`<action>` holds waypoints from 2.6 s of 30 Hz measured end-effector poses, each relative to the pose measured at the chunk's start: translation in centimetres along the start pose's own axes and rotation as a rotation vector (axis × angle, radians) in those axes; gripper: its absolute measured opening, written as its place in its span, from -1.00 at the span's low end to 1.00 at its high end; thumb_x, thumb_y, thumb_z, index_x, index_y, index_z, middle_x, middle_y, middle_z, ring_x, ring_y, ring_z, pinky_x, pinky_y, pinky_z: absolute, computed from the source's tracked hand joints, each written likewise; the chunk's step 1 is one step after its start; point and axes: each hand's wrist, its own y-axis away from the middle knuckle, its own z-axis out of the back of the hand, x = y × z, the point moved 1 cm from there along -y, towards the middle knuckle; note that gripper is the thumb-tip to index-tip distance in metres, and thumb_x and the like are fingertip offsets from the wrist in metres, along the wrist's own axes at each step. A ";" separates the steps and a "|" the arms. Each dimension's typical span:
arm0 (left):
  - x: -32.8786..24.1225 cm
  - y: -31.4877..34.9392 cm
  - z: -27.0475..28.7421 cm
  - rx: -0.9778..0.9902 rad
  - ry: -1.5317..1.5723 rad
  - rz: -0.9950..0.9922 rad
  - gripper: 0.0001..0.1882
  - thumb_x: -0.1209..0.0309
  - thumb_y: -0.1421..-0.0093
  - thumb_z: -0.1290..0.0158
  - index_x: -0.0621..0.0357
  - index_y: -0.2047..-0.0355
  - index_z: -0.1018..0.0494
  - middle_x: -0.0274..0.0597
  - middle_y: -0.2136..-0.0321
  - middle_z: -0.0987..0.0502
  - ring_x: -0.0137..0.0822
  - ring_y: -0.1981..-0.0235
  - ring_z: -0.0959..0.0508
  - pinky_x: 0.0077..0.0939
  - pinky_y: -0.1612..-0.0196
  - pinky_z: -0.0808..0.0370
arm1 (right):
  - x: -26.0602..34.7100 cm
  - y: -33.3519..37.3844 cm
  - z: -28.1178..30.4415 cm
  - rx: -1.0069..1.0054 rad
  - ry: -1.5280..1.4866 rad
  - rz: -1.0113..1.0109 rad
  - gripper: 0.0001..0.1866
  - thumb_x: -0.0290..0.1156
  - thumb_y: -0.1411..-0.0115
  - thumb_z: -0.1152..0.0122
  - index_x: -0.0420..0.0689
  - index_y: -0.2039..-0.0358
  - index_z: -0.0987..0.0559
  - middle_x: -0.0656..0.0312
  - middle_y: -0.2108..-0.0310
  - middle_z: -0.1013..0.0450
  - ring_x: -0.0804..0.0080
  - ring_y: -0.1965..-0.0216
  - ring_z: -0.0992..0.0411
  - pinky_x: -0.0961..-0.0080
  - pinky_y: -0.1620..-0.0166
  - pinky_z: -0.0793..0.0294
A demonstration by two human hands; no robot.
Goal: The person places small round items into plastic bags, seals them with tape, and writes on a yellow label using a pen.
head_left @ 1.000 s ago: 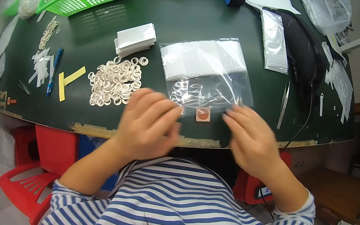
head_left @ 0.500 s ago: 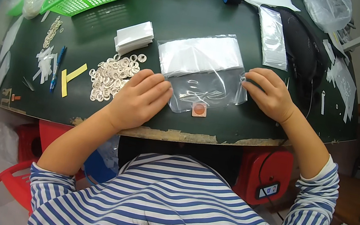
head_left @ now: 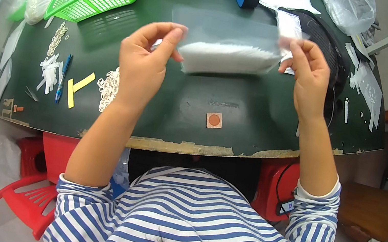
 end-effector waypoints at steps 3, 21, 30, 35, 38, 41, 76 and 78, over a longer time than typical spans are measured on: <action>0.1 0.9 -0.5 0.017 0.116 0.055 -0.79 0.44 -0.36 -0.13 0.38 0.16 -0.61 -0.09 0.23 -0.67 -0.45 0.44 -0.58 -0.60 0.31 -0.53 | -0.1 1.3 0.1 -0.026 -0.040 -0.010 -0.82 -0.42 -0.43 -0.12 -0.31 0.18 -0.54 0.05 0.15 -0.60 0.52 0.40 -0.51 0.59 0.29 -0.53; -0.6 -0.9 -1.4 0.037 0.134 -0.041 -0.80 0.44 -0.38 -0.14 0.41 0.24 -0.58 -0.06 0.36 -0.66 -0.33 0.32 -0.69 -0.48 0.18 -0.67 | 0.6 0.8 -0.5 -0.061 -0.010 0.091 -0.82 -0.46 -0.38 -0.22 -0.35 0.22 -0.64 0.17 0.35 -0.61 0.47 0.32 -0.58 0.54 0.16 -0.59; 4.4 8.1 -0.6 -0.018 -0.013 0.277 -0.76 0.35 -0.41 -0.11 0.33 0.27 -0.58 -0.17 0.42 -0.64 -0.45 0.39 -0.64 -0.66 0.44 -0.55 | -3.9 9.4 0.5 -0.042 0.142 -0.236 -0.81 -0.41 -0.39 -0.22 -0.30 0.22 -0.65 0.26 0.43 -0.56 0.61 0.43 -0.50 0.68 0.41 -0.43; 4.4 7.8 -0.8 -0.007 -0.148 0.310 -0.76 0.33 -0.41 -0.12 0.31 0.28 -0.56 -0.25 0.46 -0.61 -0.53 0.45 -0.60 -0.70 0.50 -0.48 | -3.4 9.5 -0.7 -0.144 0.284 -0.256 -0.81 -0.39 -0.38 -0.24 -0.27 0.27 -0.63 0.29 0.44 -0.55 0.65 0.48 -0.45 0.70 0.47 -0.36; 4.6 7.4 -0.9 -0.015 -0.239 0.257 -0.75 0.33 -0.41 -0.11 0.30 0.30 -0.54 -0.28 0.50 -0.58 -0.54 0.50 -0.56 -0.67 0.50 -0.45 | -4.1 9.1 -1.2 -0.170 0.355 -0.165 -0.82 -0.40 -0.36 -0.24 -0.28 0.31 -0.61 0.28 0.47 -0.51 0.62 0.51 -0.44 0.65 0.47 -0.35; 5.2 6.7 -1.0 -0.019 -0.427 0.131 -0.75 0.34 -0.40 -0.09 0.30 0.35 -0.51 -0.24 0.53 -0.56 -0.45 0.54 -0.55 -0.53 0.49 -0.44 | -4.1 8.5 -1.4 -0.160 0.509 -0.110 -0.83 -0.42 -0.34 -0.23 -0.28 0.33 -0.59 0.21 0.49 -0.49 0.51 0.53 -0.45 0.53 0.45 -0.37; 5.6 6.1 -2.2 0.052 -1.105 -0.012 -0.77 0.34 -0.42 0.05 0.23 0.36 -0.37 0.03 0.49 -0.50 0.10 0.52 -0.56 -0.06 0.45 -0.47 | -3.7 8.3 -2.4 -0.060 0.975 0.010 -0.84 -0.47 -0.28 -0.20 -0.21 0.44 -0.49 0.15 0.51 -0.46 0.19 0.57 -0.48 0.33 0.46 -0.45; 5.5 5.9 -2.4 0.087 -1.153 0.001 -0.77 0.34 -0.42 0.04 0.23 0.35 -0.36 0.04 0.47 -0.52 0.11 0.51 -0.57 -0.07 0.45 -0.50 | -3.7 8.2 -2.4 -0.050 0.994 0.011 -0.84 -0.47 -0.26 -0.21 -0.20 0.45 -0.46 0.15 0.52 -0.45 0.17 0.57 -0.47 0.31 0.47 -0.44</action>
